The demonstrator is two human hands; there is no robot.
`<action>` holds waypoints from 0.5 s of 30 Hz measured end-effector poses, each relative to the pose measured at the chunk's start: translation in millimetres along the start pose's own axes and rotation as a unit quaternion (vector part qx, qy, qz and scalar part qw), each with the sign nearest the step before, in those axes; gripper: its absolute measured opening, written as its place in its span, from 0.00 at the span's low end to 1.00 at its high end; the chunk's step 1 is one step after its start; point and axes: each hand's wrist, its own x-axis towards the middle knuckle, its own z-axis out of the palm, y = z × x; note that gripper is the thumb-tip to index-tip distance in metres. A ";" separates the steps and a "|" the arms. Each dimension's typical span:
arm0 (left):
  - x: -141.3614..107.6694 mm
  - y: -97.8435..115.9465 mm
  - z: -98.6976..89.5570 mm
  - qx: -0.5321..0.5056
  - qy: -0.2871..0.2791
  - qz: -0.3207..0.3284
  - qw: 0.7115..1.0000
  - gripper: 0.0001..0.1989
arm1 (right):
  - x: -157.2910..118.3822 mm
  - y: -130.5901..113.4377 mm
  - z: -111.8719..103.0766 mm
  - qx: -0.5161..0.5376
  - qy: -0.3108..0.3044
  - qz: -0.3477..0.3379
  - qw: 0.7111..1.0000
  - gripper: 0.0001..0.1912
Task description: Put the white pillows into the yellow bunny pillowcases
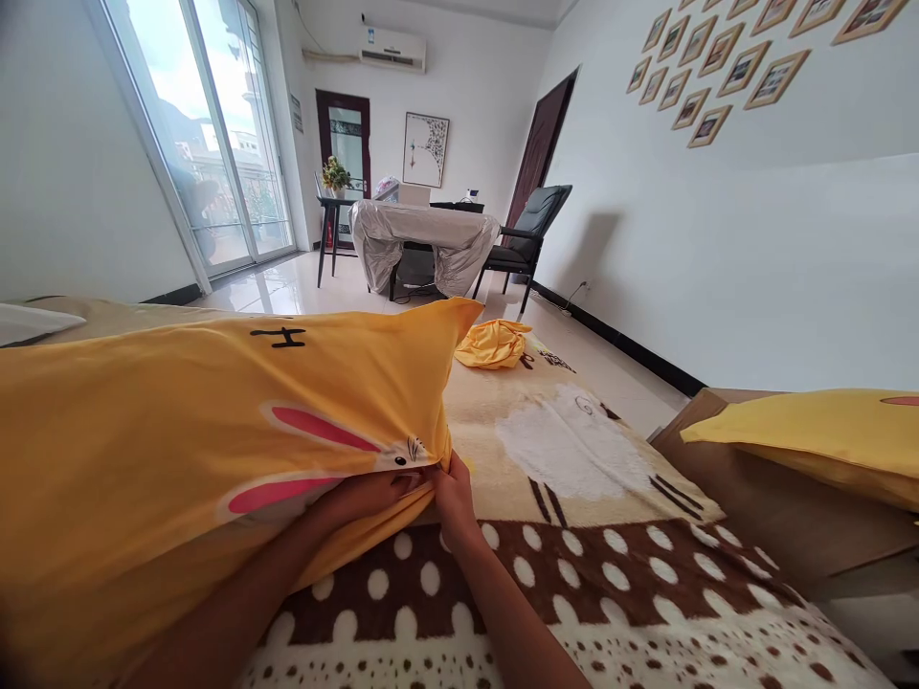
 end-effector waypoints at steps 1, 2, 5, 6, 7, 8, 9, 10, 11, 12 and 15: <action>0.4 0.3 -0.3 -0.002 0.001 0.006 1.000 0.19 | -0.1 -0.9 -0.2 -0.007 0.000 -0.007 1.000 0.19; 0.7 0.8 -0.7 -0.004 0.001 0.011 1.000 0.20 | -0.1 -1.6 -0.8 -0.024 0.000 -0.021 0.999 0.19; 1.3 1.9 -1.7 -0.010 -0.002 0.029 1.000 0.20 | 0.4 -2.7 -3.7 -0.089 0.002 -0.073 0.993 0.17; 1.2 1.8 -1.7 -0.012 -0.003 0.032 0.999 0.20 | 0.6 -2.6 -4.6 -0.105 0.002 -0.085 0.991 0.17; 1.0 1.4 -1.5 -0.015 -0.002 0.034 0.999 0.19 | 0.9 -2.4 -5.3 -0.116 0.002 -0.094 0.989 0.17; 0.8 0.6 -1.2 -0.017 0.002 0.035 0.999 0.19 | 1.2 -2.1 -5.8 -0.124 0.000 -0.100 0.987 0.17; 0.5 -0.3 -0.6 -0.020 0.008 0.035 0.999 0.19 | 1.5 -1.7 -6.0 -0.128 -0.004 -0.104 0.986 0.18; 0.4 -1.5 0.2 -0.024 0.014 0.035 0.999 0.18 | 1.7 -1.2 -6.1 -0.130 -0.006 -0.106 0.986 0.19; 0.5 -2.5 1.2 -0.028 0.019 0.036 0.999 0.18 | 1.9 -0.8 -6.1 -0.131 -0.007 -0.107 0.986 0.20; 0.7 -3.5 2.4 -0.034 0.023 0.038 0.998 0.17 | 2.0 -0.4 -6.0 -0.131 -0.008 -0.105 0.986 0.20; 2.9 -4.3 7.8 -0.052 0.042 0.041 0.997 0.15 | 1.8 0.4 -5.7 -0.129 -0.007 -0.100 0.987 0.18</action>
